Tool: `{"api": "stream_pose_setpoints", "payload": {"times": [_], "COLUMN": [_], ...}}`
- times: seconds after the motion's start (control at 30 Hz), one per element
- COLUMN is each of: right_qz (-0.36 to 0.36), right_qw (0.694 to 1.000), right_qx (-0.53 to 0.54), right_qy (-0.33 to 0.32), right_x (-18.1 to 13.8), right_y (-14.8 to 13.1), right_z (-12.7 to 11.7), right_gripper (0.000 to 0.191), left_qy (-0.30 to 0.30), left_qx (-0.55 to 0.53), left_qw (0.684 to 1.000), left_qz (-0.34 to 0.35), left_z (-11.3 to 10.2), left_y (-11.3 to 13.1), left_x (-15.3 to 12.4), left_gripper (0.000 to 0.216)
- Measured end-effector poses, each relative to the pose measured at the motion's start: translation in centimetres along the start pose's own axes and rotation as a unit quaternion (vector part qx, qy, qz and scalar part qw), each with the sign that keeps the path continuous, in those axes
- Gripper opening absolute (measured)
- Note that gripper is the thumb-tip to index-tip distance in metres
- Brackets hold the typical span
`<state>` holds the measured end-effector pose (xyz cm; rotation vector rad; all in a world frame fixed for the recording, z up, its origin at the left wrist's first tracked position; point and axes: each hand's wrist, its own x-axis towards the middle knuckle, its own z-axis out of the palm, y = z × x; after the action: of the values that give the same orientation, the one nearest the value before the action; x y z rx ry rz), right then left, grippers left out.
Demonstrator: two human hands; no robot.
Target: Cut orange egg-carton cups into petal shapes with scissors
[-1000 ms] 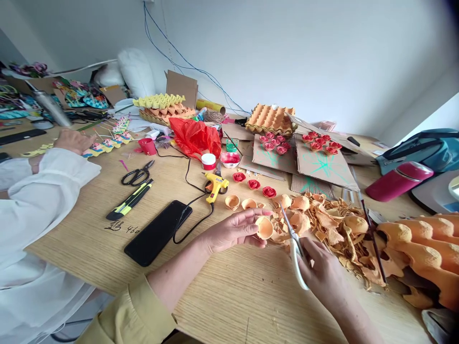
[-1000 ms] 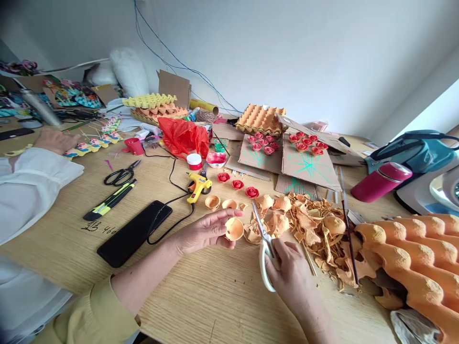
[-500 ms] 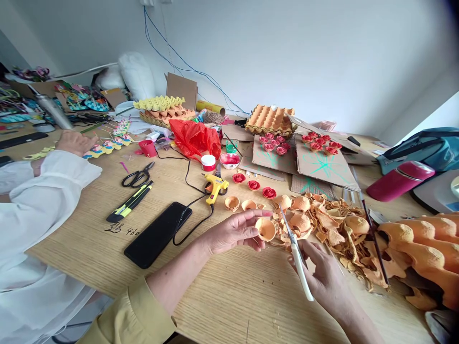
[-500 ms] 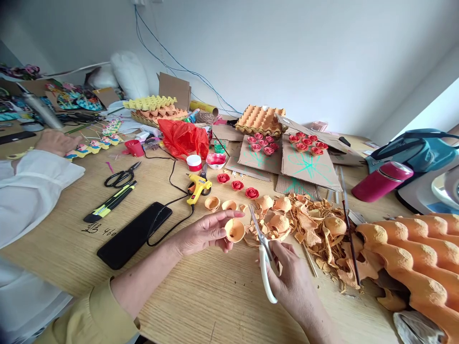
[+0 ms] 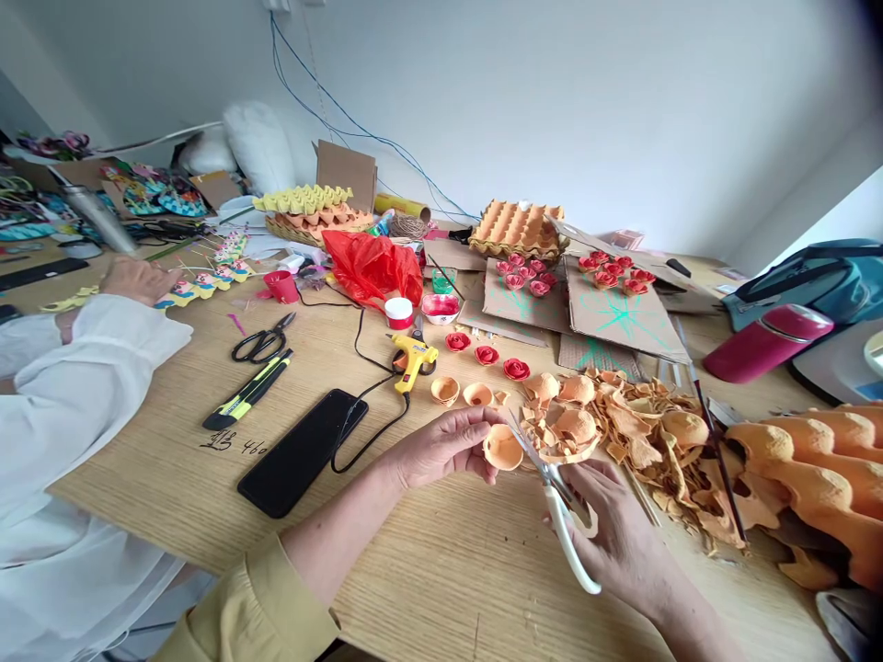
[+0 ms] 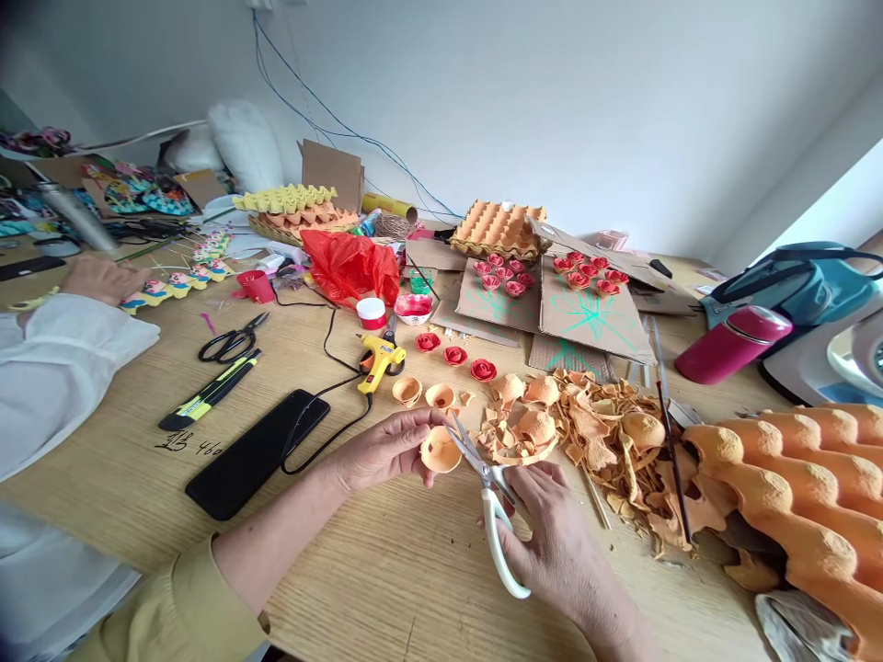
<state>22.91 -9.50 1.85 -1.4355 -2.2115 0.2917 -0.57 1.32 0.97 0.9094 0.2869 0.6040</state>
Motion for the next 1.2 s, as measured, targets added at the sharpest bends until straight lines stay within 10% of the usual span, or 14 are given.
{"api": "stream_pose_setpoints", "payload": {"times": [0.63, 0.9, 1.2], "right_qz": [-0.031, 0.062, 0.051], "right_qw": [0.999, 0.993, 0.995], "right_qx": [-0.026, 0.0, 0.001], "right_qy": [0.031, 0.104, 0.085], "right_x": [0.2, -0.4, 0.0], "right_y": [0.1, 1.0, 0.4], "right_z": [0.0, 0.7, 0.9], "right_gripper": [0.024, 0.028, 0.022], "left_qy": [-0.002, 0.002, 0.127], "left_qx": [0.024, 0.04, 0.15], "left_qw": [1.0, 0.999, 0.975], "left_qz": [-0.021, 0.008, 0.107], "left_z": [0.4, 1.0, 1.4], "left_y": [0.2, 0.7, 0.0], "left_x": [-0.1, -0.1, 0.6], "left_gripper": [0.031, 0.055, 0.053]}}
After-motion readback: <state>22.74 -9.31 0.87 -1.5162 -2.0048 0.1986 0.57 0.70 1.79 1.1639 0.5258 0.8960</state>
